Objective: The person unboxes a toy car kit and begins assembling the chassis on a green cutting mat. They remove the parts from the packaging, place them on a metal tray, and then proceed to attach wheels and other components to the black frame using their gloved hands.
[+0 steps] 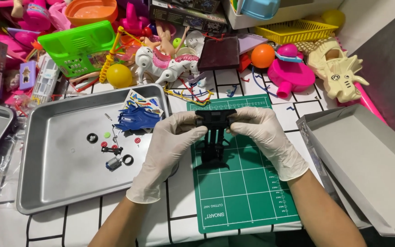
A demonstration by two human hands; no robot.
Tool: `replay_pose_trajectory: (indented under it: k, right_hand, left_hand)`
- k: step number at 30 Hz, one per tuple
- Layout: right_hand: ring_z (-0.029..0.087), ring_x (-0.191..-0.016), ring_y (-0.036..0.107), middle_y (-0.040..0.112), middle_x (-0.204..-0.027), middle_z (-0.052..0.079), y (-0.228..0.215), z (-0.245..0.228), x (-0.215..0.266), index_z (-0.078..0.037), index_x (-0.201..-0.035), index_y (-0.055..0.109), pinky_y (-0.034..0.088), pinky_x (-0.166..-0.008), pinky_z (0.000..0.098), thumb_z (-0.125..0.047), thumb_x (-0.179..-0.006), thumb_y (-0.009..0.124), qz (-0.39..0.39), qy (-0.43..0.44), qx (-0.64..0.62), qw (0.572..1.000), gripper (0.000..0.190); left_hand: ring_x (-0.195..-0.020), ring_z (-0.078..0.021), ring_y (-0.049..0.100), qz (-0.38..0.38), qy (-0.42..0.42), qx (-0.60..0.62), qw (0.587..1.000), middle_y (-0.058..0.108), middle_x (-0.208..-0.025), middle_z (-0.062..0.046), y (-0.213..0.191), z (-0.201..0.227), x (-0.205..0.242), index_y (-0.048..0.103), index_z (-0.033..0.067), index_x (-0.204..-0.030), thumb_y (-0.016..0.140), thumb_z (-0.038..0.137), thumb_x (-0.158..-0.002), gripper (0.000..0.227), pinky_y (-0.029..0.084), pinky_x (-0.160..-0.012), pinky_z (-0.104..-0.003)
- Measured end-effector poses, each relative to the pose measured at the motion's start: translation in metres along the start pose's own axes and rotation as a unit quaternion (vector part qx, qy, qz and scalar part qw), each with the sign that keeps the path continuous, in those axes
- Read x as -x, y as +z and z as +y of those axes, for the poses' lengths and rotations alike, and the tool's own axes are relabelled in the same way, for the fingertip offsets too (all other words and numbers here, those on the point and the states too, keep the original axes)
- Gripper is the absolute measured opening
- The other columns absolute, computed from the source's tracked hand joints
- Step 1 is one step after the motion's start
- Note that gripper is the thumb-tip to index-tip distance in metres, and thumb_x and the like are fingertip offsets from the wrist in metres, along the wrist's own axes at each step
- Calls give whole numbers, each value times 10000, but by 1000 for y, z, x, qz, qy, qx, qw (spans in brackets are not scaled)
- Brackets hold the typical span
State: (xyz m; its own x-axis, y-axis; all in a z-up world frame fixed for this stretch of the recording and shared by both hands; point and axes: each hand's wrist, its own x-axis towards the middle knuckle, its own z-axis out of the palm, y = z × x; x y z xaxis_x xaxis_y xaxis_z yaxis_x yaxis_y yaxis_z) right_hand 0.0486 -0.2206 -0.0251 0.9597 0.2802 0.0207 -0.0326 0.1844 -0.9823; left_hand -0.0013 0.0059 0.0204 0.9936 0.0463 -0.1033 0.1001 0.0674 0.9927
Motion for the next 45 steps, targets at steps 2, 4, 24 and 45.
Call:
replay_pose_trajectory:
  k: [2,4,24,45]
  right_hand:
    - [227,-820,748,774,-971,215,-1,1,1,64,-1086,761,644,-744,344,63,-761,823,-11,3,-6,1000,331]
    - [223,-827,749,771,-979,213,0,3,1,69,-1085,758,644,-743,342,68,-744,834,-9,4,-6,1000,349]
    - [203,-744,742,737,-857,172,2,15,2,55,-998,777,646,-670,342,55,-705,892,12,7,71,997,315]
    - [215,-842,746,752,-919,180,-4,9,6,39,-991,768,640,-758,355,75,-689,884,35,-39,101,993,326]
  left_hand:
    - [-796,-89,690,1,-7,2,1000,780,-889,-73,0,1,1,792,40,-1078,899,144,-757,354,601,-770,-248]
    - [-801,-87,692,2,-2,-1,1000,781,-894,-73,-1,-3,-1,792,43,-1076,897,143,-759,348,601,-771,-247]
    - [-645,-68,662,5,3,-45,999,759,-702,-83,-5,-29,-11,818,29,-930,919,160,-687,295,594,-625,-206]
    - [-651,-64,663,-10,36,-29,999,729,-697,-57,-2,-26,-9,805,40,-955,861,183,-787,227,560,-605,-197]
